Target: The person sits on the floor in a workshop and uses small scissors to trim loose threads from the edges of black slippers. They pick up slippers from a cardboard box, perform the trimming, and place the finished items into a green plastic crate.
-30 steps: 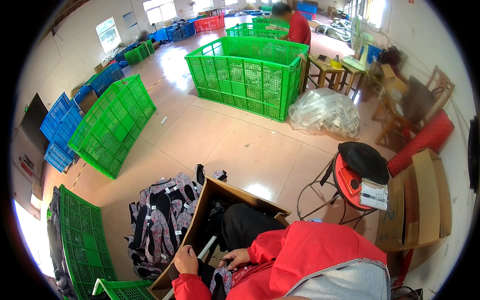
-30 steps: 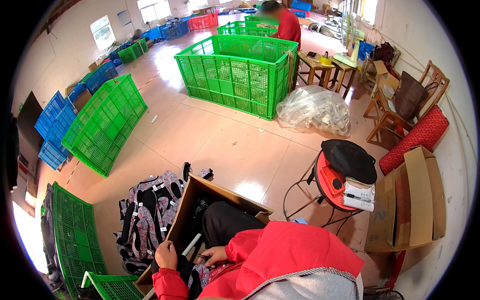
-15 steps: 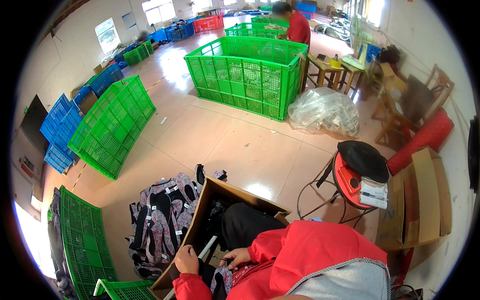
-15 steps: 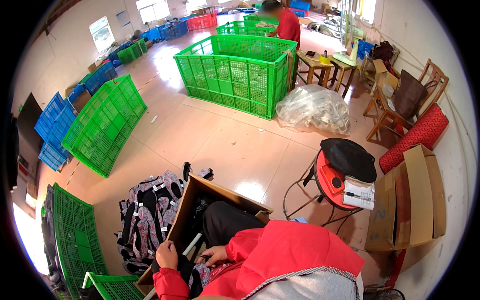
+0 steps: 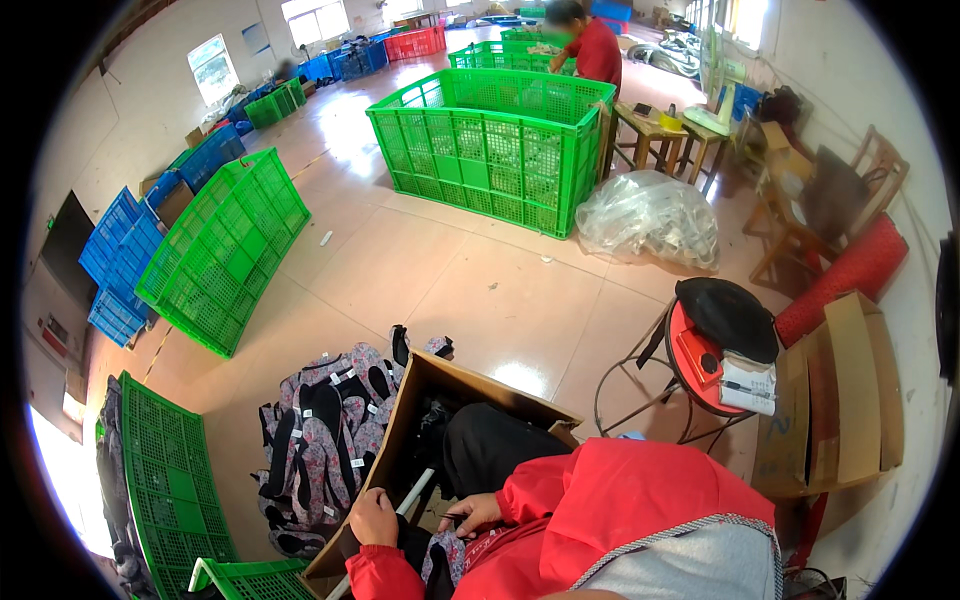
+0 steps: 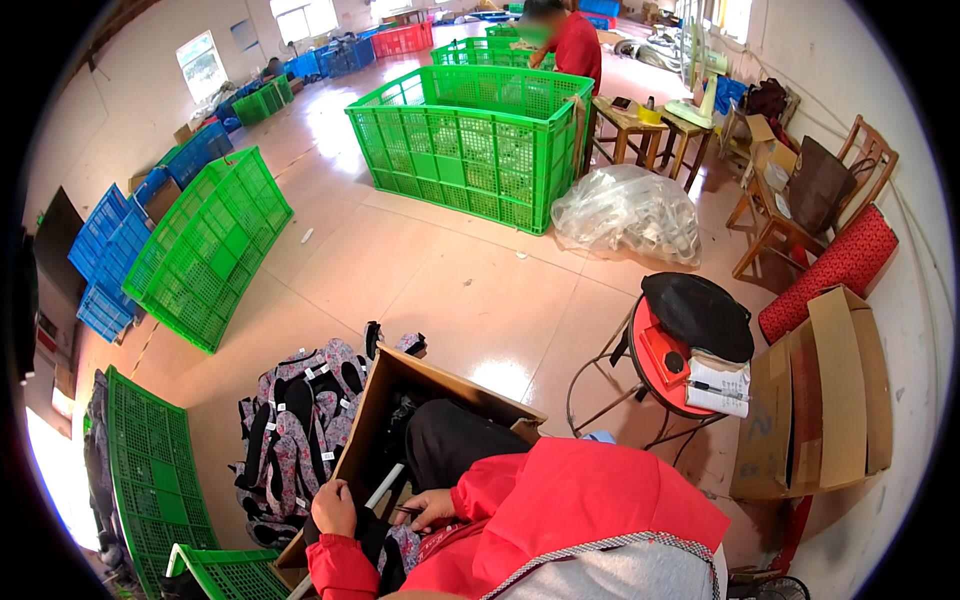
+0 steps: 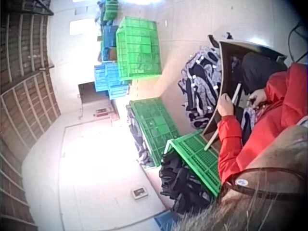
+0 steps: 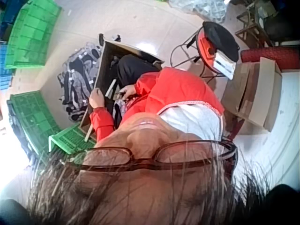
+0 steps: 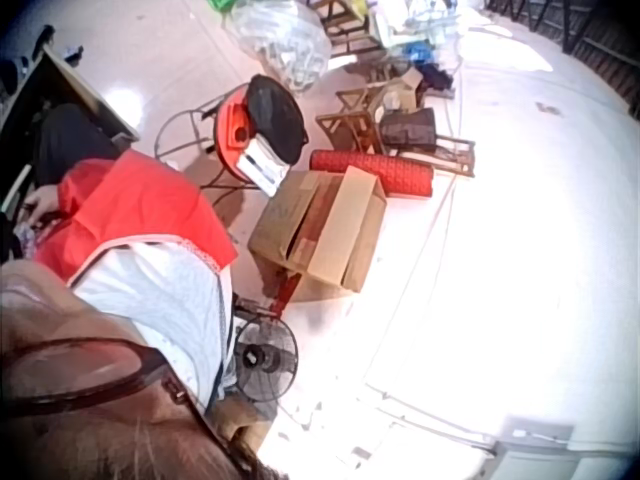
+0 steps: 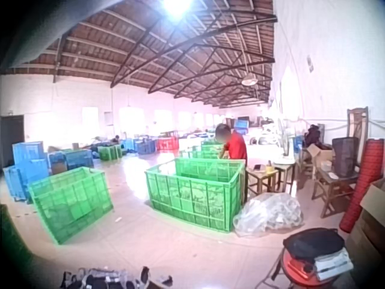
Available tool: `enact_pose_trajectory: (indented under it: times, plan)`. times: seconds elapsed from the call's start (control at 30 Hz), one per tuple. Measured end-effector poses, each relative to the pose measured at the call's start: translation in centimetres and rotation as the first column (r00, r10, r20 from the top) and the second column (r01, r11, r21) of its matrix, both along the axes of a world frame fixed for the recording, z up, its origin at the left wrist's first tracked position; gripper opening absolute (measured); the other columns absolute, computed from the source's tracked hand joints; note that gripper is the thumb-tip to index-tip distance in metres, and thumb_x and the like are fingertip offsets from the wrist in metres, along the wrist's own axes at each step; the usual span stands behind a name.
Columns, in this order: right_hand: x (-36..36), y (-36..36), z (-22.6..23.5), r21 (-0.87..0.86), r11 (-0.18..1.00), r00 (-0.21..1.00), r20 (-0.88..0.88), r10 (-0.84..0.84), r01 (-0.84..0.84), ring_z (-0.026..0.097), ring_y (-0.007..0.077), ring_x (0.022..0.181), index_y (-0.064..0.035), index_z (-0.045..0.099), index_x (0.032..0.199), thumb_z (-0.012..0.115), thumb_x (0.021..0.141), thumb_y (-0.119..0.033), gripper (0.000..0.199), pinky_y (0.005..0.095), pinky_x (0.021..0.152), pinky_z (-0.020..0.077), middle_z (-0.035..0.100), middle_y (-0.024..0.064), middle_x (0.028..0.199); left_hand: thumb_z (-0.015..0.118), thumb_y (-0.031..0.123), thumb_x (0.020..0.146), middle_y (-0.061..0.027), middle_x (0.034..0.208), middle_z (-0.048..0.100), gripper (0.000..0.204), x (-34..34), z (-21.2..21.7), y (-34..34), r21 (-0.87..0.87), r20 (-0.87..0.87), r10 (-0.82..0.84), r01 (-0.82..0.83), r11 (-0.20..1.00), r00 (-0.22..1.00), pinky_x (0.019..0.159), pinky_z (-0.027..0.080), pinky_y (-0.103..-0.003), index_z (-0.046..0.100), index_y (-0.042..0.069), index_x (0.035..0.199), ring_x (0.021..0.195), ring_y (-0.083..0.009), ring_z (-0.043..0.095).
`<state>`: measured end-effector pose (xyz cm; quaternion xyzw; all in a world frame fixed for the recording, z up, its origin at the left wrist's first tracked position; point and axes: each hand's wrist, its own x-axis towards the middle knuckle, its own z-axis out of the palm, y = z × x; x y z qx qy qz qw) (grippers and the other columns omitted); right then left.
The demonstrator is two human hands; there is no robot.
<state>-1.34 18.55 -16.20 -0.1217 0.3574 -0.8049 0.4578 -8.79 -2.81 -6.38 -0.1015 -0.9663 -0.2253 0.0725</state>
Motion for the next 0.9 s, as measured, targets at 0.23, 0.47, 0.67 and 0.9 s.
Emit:
enact_pose_trajectory:
  times: [0.23, 0.47, 0.67, 0.9]
  plan:
    - [0.00, 0.29, 0.69, -0.016, 1.000, 1.000, 0.002, 0.008, -0.008, 0.054, 0.0073, 0.069, 0.0019, 0.053, 0.128, 0.063, 0.090, -0.003, 0.040, 0.0219, 0.066, 0.0465, 0.059, 0.0020, 0.087, 0.062, 0.013, 0.083, -0.0154, 0.087, 0.068, 0.014, -0.15, -0.42, -0.18, -0.003, -0.003, 0.002, -0.002, 1.000, 1.000, 0.075, 0.051, -0.041, 0.070, 0.003, 0.087, 0.083, -0.0333, 0.065]
    - [-0.04, 0.27, 0.70, -0.015, 1.000, 1.000, 0.001, 0.005, -0.005, 0.054, 0.0073, 0.068, 0.0018, 0.052, 0.129, 0.063, 0.090, -0.003, 0.040, 0.0222, 0.067, 0.0473, 0.059, 0.0022, 0.088, 0.062, 0.013, 0.083, -0.0154, 0.087, 0.068, 0.014, -0.08, -0.23, -0.04, -0.008, -0.011, 0.001, -0.001, 1.000, 1.000, 0.075, 0.051, -0.042, 0.070, 0.003, 0.086, 0.082, -0.0337, 0.065]
    - [-0.16, 0.20, 0.52, 0.003, 1.000, 0.999, -0.037, 0.006, -0.006, 0.055, 0.0071, 0.068, 0.0014, 0.052, 0.129, 0.063, 0.090, -0.003, 0.041, 0.0219, 0.066, 0.0477, 0.059, 0.0019, 0.086, 0.062, 0.015, 0.083, -0.0173, 0.084, 0.069, 0.015, -0.13, -0.24, -0.07, 0.013, -0.036, -0.002, 0.003, 1.000, 0.999, 0.072, 0.051, -0.043, 0.072, 0.005, 0.087, 0.079, -0.0359, 0.066]
    - [-0.18, -0.03, -0.02, 0.006, 1.000, 0.999, -0.050, -0.001, 0.001, 0.056, 0.0073, 0.068, 0.0014, 0.052, 0.129, 0.063, 0.091, -0.002, 0.040, 0.0218, 0.066, 0.0480, 0.058, 0.0019, 0.084, 0.061, 0.014, 0.083, -0.0174, 0.084, 0.069, 0.015, -0.29, -0.57, -0.20, 0.017, -0.059, -0.021, 0.022, 1.000, 0.998, 0.072, 0.051, -0.043, 0.072, 0.004, 0.087, 0.079, -0.0362, 0.065]
